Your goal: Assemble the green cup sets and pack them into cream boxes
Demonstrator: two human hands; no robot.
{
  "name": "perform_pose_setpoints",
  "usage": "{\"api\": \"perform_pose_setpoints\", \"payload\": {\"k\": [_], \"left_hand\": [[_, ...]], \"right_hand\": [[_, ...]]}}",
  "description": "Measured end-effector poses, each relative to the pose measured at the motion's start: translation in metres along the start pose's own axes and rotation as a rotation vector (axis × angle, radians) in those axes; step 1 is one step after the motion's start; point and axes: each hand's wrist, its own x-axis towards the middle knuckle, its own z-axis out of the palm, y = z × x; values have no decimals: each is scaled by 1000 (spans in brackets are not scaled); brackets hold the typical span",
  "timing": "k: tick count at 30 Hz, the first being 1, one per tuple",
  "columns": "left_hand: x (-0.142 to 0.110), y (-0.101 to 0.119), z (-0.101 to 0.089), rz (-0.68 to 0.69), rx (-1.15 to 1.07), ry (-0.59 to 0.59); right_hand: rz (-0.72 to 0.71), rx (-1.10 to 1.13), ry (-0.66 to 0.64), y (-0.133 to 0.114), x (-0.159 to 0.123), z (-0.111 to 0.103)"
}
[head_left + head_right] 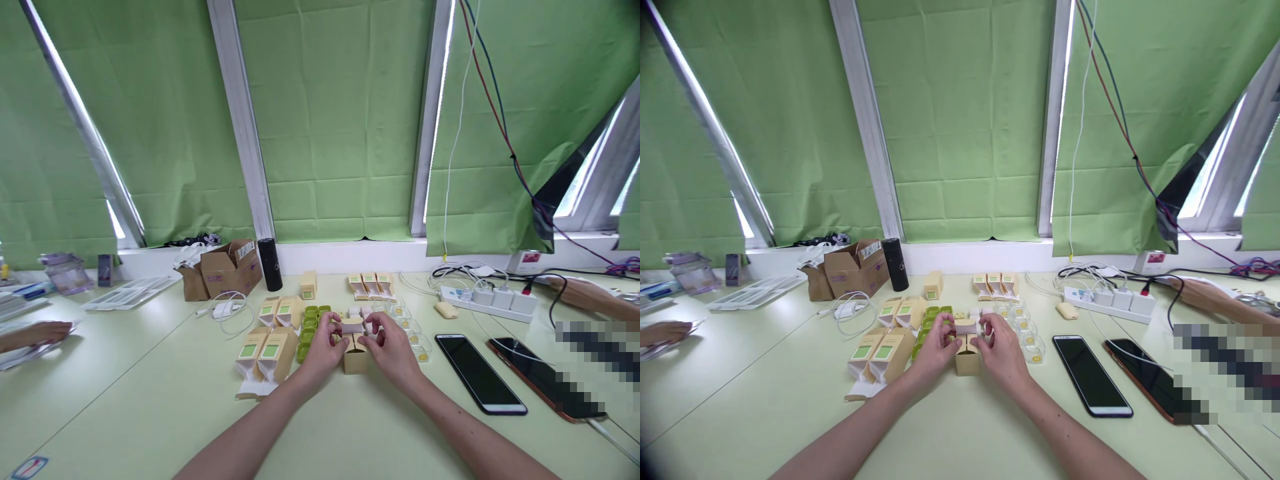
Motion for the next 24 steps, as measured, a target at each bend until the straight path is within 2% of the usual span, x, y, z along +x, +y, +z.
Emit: {"api": "perform_pose_setpoints", "payload": {"k": [5,12,24], "left_hand": [[0,-1,1,-1,-12,-2],[1,-1,2,42,-9,-6],[1,5,3,61,22,-8]], "right_hand": [[-27,-45,-2,-1,-1,-1],[-146,-117,20,3,-2,0],[-209,-207,23,1,-4,-2]]}}
